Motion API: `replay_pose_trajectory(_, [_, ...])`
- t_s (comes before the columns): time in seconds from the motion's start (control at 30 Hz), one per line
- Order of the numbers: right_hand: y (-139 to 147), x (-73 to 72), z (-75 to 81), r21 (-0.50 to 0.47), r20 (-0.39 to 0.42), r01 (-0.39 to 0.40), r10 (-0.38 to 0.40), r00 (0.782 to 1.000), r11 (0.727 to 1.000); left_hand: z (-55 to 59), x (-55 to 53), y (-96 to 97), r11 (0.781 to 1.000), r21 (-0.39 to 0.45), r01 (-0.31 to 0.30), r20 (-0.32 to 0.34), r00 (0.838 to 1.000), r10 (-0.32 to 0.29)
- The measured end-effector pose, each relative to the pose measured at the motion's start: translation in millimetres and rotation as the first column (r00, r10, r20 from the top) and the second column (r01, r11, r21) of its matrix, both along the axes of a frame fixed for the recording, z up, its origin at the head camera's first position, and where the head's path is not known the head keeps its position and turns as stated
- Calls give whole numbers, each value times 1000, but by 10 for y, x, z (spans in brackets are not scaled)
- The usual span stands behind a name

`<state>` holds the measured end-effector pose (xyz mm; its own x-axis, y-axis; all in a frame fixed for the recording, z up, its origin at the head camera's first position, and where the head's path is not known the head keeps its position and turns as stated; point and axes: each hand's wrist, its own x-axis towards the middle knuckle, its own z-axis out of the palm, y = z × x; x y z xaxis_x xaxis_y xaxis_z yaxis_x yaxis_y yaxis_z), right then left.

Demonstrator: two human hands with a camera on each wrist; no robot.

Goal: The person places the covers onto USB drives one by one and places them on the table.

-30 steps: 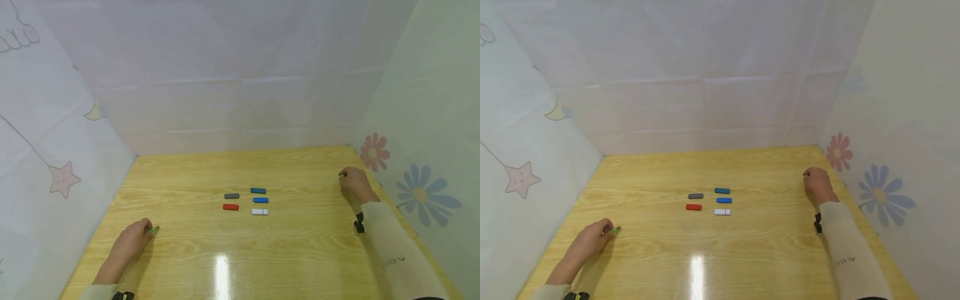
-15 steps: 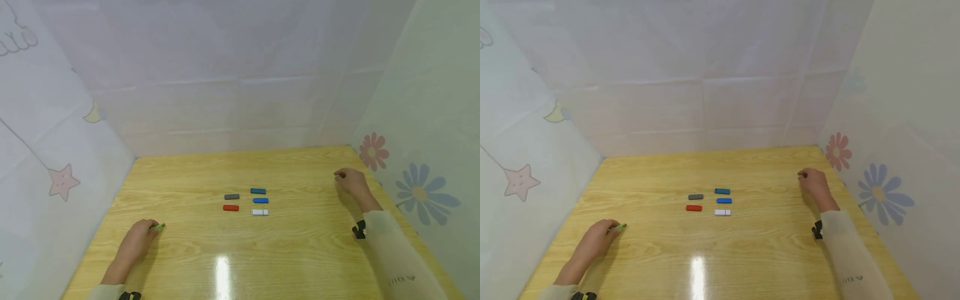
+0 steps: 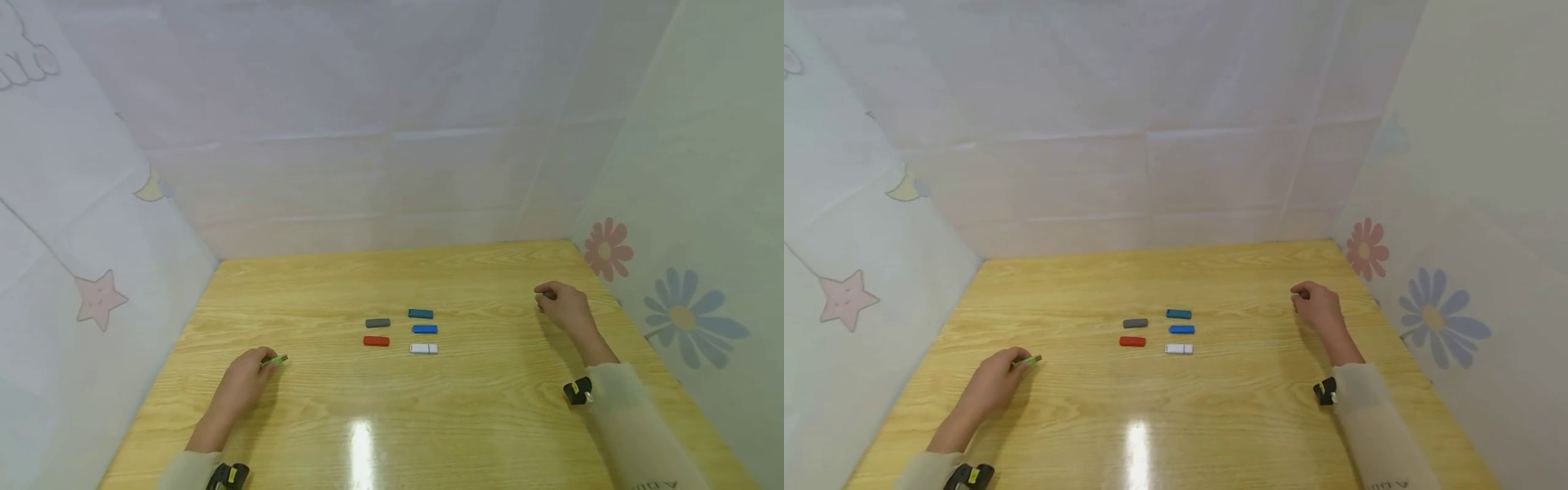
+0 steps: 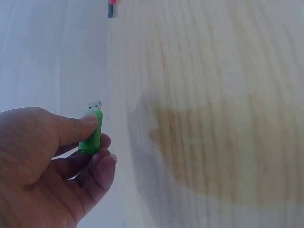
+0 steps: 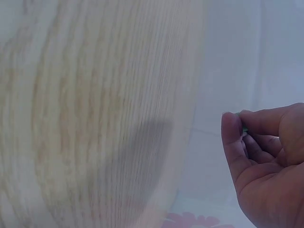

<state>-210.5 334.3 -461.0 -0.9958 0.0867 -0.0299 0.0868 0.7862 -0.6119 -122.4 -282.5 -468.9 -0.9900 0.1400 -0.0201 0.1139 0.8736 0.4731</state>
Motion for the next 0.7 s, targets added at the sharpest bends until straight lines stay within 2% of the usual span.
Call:
replay_pose_trajectory(0.2, [-117, 75, -10, -41, 9, -22, 23, 1000, 999, 2, -72, 87, 1000, 16, 0, 38, 999, -1])
replay_pose_trajectory(0.5, [-259, 127, -25, -49, -7, -46, 46, 999, 998, 13, -208, 290, 998, 26, 51, -5, 999, -51])
replay_pose_trajectory(0.7, [-372, 168, -37, -40, 5, -71, 71, 997, 997, 31, -249, 445, 997, 45, 57, 5, 998, -57])
